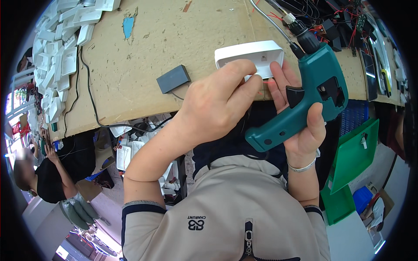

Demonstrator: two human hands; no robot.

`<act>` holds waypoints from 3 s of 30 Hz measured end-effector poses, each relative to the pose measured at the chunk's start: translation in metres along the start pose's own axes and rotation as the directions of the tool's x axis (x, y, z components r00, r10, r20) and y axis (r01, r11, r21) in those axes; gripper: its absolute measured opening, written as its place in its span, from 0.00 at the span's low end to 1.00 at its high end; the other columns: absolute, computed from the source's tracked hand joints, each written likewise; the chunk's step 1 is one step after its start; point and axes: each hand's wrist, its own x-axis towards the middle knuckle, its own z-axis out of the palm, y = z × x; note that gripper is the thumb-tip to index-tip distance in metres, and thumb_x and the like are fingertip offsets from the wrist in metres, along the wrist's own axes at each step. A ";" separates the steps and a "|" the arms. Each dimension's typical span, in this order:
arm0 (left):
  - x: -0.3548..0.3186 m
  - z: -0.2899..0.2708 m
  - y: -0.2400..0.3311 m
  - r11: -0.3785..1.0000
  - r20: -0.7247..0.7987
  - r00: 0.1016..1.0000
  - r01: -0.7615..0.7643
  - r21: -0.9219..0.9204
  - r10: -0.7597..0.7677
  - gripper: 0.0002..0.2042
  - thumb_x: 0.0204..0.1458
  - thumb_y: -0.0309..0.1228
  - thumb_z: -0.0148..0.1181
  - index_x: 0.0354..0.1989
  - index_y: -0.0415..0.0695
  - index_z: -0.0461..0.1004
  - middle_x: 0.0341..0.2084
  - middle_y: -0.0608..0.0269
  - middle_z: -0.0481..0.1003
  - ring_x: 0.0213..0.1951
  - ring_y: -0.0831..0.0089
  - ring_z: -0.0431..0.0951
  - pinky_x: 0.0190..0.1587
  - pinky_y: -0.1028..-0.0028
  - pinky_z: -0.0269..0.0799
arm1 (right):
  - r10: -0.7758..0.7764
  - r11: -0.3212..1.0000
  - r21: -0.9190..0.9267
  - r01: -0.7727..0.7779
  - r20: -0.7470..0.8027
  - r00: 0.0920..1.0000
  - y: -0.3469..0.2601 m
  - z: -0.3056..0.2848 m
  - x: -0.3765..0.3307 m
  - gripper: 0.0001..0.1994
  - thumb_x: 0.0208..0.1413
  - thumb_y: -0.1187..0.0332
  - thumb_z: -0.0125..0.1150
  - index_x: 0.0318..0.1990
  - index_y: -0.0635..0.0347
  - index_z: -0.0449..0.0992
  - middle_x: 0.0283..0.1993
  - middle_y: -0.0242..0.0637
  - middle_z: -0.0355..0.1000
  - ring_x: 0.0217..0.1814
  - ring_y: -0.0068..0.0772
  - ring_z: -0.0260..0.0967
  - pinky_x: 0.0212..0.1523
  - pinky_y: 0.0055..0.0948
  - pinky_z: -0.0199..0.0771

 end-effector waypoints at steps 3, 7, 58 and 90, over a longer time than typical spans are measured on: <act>0.000 0.005 -0.001 0.998 -0.014 1.000 0.003 0.060 -0.003 0.10 0.36 0.23 0.55 0.30 0.37 0.70 0.26 0.60 0.66 0.24 0.68 0.70 0.22 0.73 0.67 | 0.000 1.000 0.003 0.000 -0.014 1.000 0.002 0.000 0.000 0.37 0.50 0.56 0.57 0.61 0.64 0.45 0.63 0.53 0.46 0.65 0.49 0.46 0.63 0.41 0.49; 0.003 0.004 0.002 0.985 0.007 1.000 0.020 0.171 -0.021 0.11 0.33 0.22 0.58 0.30 0.39 0.71 0.24 0.61 0.67 0.23 0.69 0.69 0.22 0.73 0.64 | -0.007 0.998 -0.064 0.008 0.018 1.000 0.002 0.001 0.001 0.39 0.50 0.51 0.54 0.62 0.63 0.44 0.64 0.58 0.41 0.66 0.55 0.40 0.65 0.43 0.42; 0.018 0.020 -0.020 0.937 -0.134 0.988 0.122 0.327 -0.082 0.05 0.31 0.26 0.59 0.13 0.43 0.68 0.31 0.68 0.69 0.34 0.70 0.66 0.38 0.66 0.50 | -0.064 0.696 -0.700 -0.158 -0.279 0.958 -0.046 -0.010 -0.091 0.39 0.36 0.44 0.65 0.46 0.72 0.64 0.39 0.41 0.67 0.32 0.24 0.67 0.29 0.19 0.69; 0.020 0.017 -0.013 0.910 -0.116 0.984 0.169 0.379 -0.135 0.02 0.30 0.27 0.59 0.15 0.46 0.73 0.30 0.71 0.70 0.31 0.73 0.66 0.39 0.72 0.50 | 0.041 0.671 -0.728 -0.138 -0.150 0.988 -0.040 -0.007 -0.086 0.24 0.42 0.72 0.64 0.49 0.64 0.66 0.44 0.41 0.68 0.37 0.26 0.69 0.36 0.22 0.70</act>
